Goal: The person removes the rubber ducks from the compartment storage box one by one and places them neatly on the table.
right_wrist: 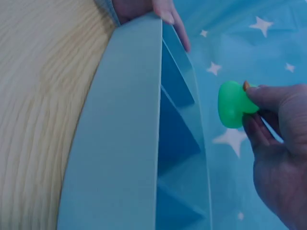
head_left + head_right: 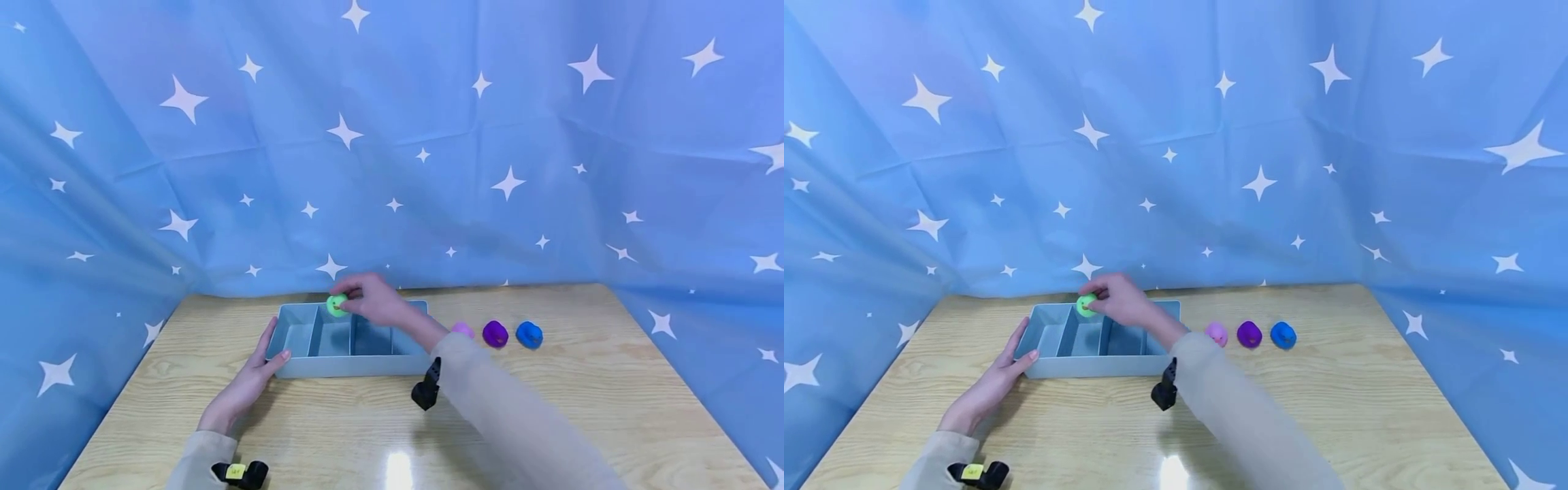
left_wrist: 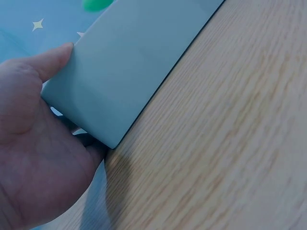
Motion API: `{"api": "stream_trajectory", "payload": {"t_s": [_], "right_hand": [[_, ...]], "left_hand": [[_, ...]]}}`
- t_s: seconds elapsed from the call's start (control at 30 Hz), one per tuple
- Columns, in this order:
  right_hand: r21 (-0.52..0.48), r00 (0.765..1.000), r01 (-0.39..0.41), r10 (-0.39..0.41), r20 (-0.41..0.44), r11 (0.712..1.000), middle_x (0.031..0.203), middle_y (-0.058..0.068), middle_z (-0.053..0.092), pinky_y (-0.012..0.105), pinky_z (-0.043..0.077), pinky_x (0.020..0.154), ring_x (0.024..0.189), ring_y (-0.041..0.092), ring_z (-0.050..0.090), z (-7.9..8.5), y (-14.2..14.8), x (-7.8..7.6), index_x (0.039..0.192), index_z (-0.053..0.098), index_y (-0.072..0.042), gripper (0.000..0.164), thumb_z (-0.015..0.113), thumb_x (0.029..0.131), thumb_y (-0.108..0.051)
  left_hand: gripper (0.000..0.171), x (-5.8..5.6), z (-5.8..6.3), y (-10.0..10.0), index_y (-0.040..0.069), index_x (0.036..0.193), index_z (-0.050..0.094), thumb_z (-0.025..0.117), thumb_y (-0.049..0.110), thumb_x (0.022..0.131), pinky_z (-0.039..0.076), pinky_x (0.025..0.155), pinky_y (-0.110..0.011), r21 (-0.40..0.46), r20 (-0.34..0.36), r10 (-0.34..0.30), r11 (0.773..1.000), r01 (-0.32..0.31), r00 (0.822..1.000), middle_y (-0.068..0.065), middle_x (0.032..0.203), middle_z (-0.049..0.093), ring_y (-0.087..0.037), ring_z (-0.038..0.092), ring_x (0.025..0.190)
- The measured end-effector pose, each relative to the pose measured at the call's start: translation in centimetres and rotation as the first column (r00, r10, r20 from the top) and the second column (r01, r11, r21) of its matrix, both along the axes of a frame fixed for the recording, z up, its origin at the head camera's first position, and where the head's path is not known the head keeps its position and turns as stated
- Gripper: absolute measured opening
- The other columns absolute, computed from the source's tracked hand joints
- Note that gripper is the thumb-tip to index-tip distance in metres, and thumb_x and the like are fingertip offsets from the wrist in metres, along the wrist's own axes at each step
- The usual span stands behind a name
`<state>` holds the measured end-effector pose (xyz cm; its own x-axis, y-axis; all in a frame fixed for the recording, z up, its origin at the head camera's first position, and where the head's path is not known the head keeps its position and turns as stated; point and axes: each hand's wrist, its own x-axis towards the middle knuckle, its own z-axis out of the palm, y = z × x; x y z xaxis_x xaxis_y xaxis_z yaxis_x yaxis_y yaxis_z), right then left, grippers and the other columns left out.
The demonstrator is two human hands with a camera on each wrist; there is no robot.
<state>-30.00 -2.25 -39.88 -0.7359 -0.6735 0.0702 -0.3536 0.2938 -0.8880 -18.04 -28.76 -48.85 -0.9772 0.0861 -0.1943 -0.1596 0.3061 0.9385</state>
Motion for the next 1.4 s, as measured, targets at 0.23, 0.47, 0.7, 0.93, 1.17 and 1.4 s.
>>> {"api": "stream_trajectory", "payload": {"t_s": [0.23, 0.47, 0.7, 0.93, 1.17, 1.4], "right_hand": [[0.033, 0.999, 0.028, -0.027, -0.035, 0.999, 0.122, 0.011, 0.067, 0.029, 0.058, 0.087, 0.111, 0.025, 0.067, 0.2, 4.9, -0.4, 0.126, 0.071, 0.000, 0.030, 0.068, 0.096, 0.002], [0.024, 0.988, 0.078, -0.075, -0.132, 0.997, 0.124, 0.017, 0.068, 0.033, 0.056, 0.094, 0.113, 0.030, 0.067, 0.6, 10.9, -0.8, 0.122, 0.071, 0.004, 0.029, 0.069, 0.093, 0.005], [-0.010, 0.975, 0.172, -0.172, -0.138, 0.985, 0.130, 0.025, 0.063, 0.032, 0.057, 0.093, 0.114, 0.039, 0.065, 1.6, 17.3, -0.4, 0.127, 0.066, 0.009, 0.033, 0.066, 0.094, 0.006], [0.046, 0.938, 0.309, -0.297, -0.177, 0.950, 0.134, 0.026, 0.061, 0.030, 0.058, 0.087, 0.113, 0.039, 0.065, 1.9, 23.1, 0.2, 0.131, 0.064, 0.008, 0.035, 0.065, 0.096, 0.004], [0.036, 0.901, 0.385, -0.367, -0.231, 0.922, 0.134, 0.030, 0.059, 0.018, 0.055, 0.084, 0.109, 0.026, 0.068, 1.9, 27.5, 1.2, 0.128, 0.065, 0.010, 0.032, 0.066, 0.097, 0.002], [0.158, 0.855, 0.468, -0.401, -0.329, 0.870, 0.132, 0.022, 0.064, 0.015, 0.053, 0.081, 0.109, 0.027, 0.068, 1.2, 30.9, 2.1, 0.130, 0.069, 0.000, 0.032, 0.069, 0.100, -0.011]], "left_hand": [[0.081, 0.3, 0.0, 0.2, 0.028, 0.164, -0.015, 0.046, 0.031, 0.111, -0.004, 0.115, -0.073, -0.009, -0.007, -0.010, 1.000, 0.010, 1.000, -0.011, 0.170, -0.020, -0.043, -0.019, 0.152], [0.080, 0.5, 0.1, 0.4, 0.025, 0.164, -0.015, 0.045, 0.029, 0.111, -0.005, 0.116, -0.071, 0.003, -0.031, -0.017, 1.000, 0.017, 0.999, -0.013, 0.170, -0.020, -0.044, -0.019, 0.152], [0.080, 0.6, 0.1, 0.5, 0.028, 0.164, -0.016, 0.045, 0.030, 0.111, -0.004, 0.116, -0.071, 0.011, -0.009, -0.015, 1.000, 0.015, 1.000, -0.012, 0.169, -0.022, -0.044, -0.020, 0.151], [0.080, 0.5, 0.4, 0.3, 0.030, 0.164, -0.016, 0.044, 0.035, 0.111, -0.003, 0.116, -0.072, -0.016, 0.002, -0.016, 1.000, 0.016, 1.000, -0.015, 0.169, -0.021, -0.045, -0.019, 0.151], [0.080, 0.4, 0.4, 0.2, 0.029, 0.164, -0.016, 0.044, 0.036, 0.111, -0.003, 0.116, -0.071, -0.024, 0.009, -0.022, 0.999, 0.022, 1.000, -0.015, 0.169, -0.021, -0.044, -0.019, 0.152], [0.080, 0.4, 0.4, 0.2, 0.030, 0.164, -0.016, 0.044, 0.034, 0.111, -0.002, 0.116, -0.072, -0.024, -0.002, -0.029, 0.999, 0.029, 1.000, -0.014, 0.169, -0.021, -0.044, -0.020, 0.151]]}}
